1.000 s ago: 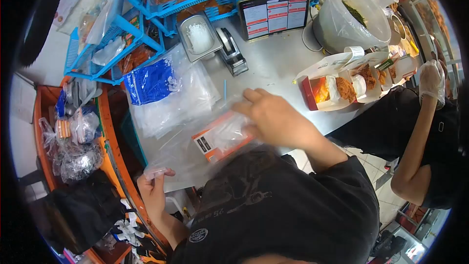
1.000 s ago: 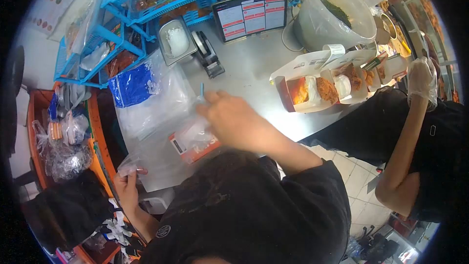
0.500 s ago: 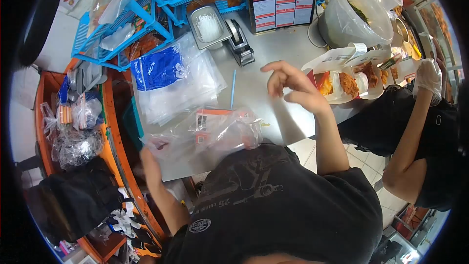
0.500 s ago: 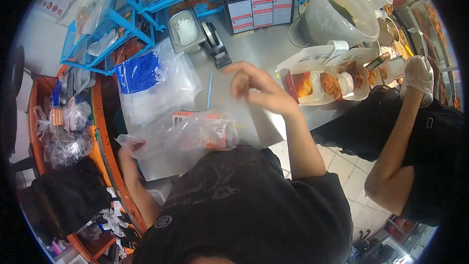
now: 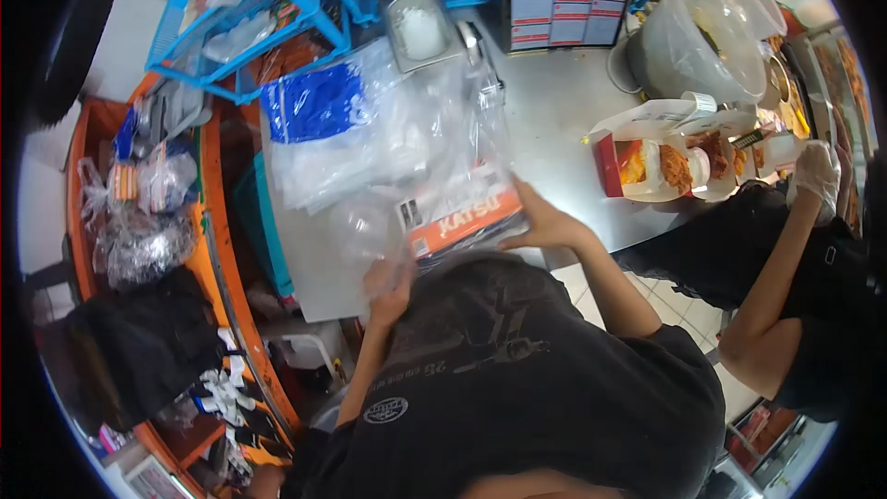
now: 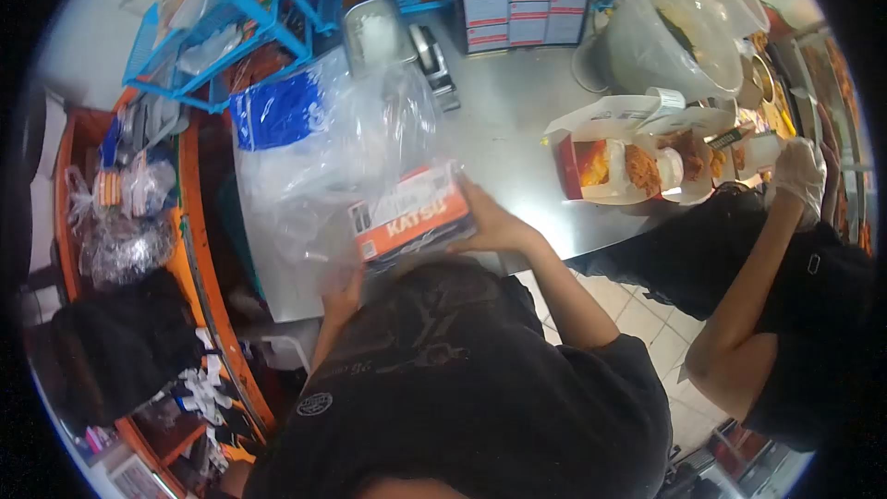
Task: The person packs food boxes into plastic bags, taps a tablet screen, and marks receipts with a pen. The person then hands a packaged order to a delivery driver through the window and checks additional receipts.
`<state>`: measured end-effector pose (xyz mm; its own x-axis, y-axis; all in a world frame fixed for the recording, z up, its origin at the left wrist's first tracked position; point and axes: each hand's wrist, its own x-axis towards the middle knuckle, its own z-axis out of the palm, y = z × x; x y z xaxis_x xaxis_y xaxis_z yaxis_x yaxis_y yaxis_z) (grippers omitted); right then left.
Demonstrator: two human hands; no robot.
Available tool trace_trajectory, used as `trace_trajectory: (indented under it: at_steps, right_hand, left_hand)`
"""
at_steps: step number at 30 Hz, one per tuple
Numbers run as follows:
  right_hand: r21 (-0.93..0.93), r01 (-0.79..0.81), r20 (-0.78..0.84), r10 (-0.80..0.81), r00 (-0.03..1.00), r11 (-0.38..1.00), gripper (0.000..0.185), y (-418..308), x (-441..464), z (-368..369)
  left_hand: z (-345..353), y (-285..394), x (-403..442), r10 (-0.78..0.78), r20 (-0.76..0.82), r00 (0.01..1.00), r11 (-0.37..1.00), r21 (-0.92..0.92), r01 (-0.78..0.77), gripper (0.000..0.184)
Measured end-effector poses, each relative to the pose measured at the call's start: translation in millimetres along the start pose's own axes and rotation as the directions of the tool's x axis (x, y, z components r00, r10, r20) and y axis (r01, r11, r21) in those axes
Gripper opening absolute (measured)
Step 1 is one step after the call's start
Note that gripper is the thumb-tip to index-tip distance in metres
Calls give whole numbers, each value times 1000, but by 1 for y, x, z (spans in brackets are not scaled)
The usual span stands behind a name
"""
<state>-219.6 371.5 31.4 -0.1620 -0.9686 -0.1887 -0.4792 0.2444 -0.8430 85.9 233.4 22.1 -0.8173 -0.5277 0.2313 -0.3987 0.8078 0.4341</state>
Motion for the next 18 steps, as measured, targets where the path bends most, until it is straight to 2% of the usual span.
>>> trace_trajectory:
  at_steps: [1, 2, 3, 4, 7, 10, 12, 13, 14, 15, 16, 17, 18]
  right_hand:
    - [32, -52, 33, 51, 998, 998, 116, -5, 1, -4]
    - [60, -104, 66, 100, 993, 993, 119, -11, 2, -11]
    - [78, -157, 96, 149, 984, 985, 121, -14, 3, -17]
    - [24, -131, 114, 127, 985, 991, 116, -7, 4, -15]
    - [58, -106, 113, 98, 989, 993, 111, -2, 3, -6]
    - [-307, -71, 244, 151, 958, 949, 109, -3, 0, -5]
    - [-395, -91, 318, 229, 920, 914, 109, -18, -2, -23]
    - [-441, -101, 347, 273, 897, 892, 110, -29, -3, -36]
    - [-352, -81, 260, 181, 949, 933, 112, -35, -5, -45]
    - [-207, 15, 146, 16, 989, 978, 112, -44, -4, -50]
    - [-68, 134, 5, -134, 991, 989, 111, -54, -3, -52]
    - [55, 269, -158, -258, 953, 962, 111, -65, -1, -55]
    - [50, 317, -254, -295, 921, 947, 108, -85, 3, -55]
  left_hand:
    - [3, -2, -3, -184, 50, 982, 930, -314, 190, 32]
    - [10, -5, -7, -336, 143, 931, 730, -584, 353, 32]
    - [13, -2, -1, -419, 190, 888, 563, -712, 419, 28]
    - [12, 4, 8, -498, 236, 835, 370, -813, 450, 24]
    - [13, 21, 33, -631, 238, 739, 170, -886, 431, 12]
    - [12, 24, 47, -652, 357, 669, 11, -878, 478, 14]
    - [0, 28, 58, -671, 402, 624, 1, -840, 542, 14]
    - [-6, 33, 61, -686, 334, 646, 10, -884, 468, 14]
    - [-12, 38, 63, -700, 266, 663, 22, -920, 392, 14]
    - [-20, 43, 65, -714, 196, 673, 35, -949, 314, 15]
    - [-32, 43, 65, -585, -59, 809, 506, -806, 307, 16]
    - [-49, 38, 65, -335, -219, 917, 857, -474, 200, 18]
    - [-63, 38, 66, -27, -239, 971, 999, -36, 19, 19]
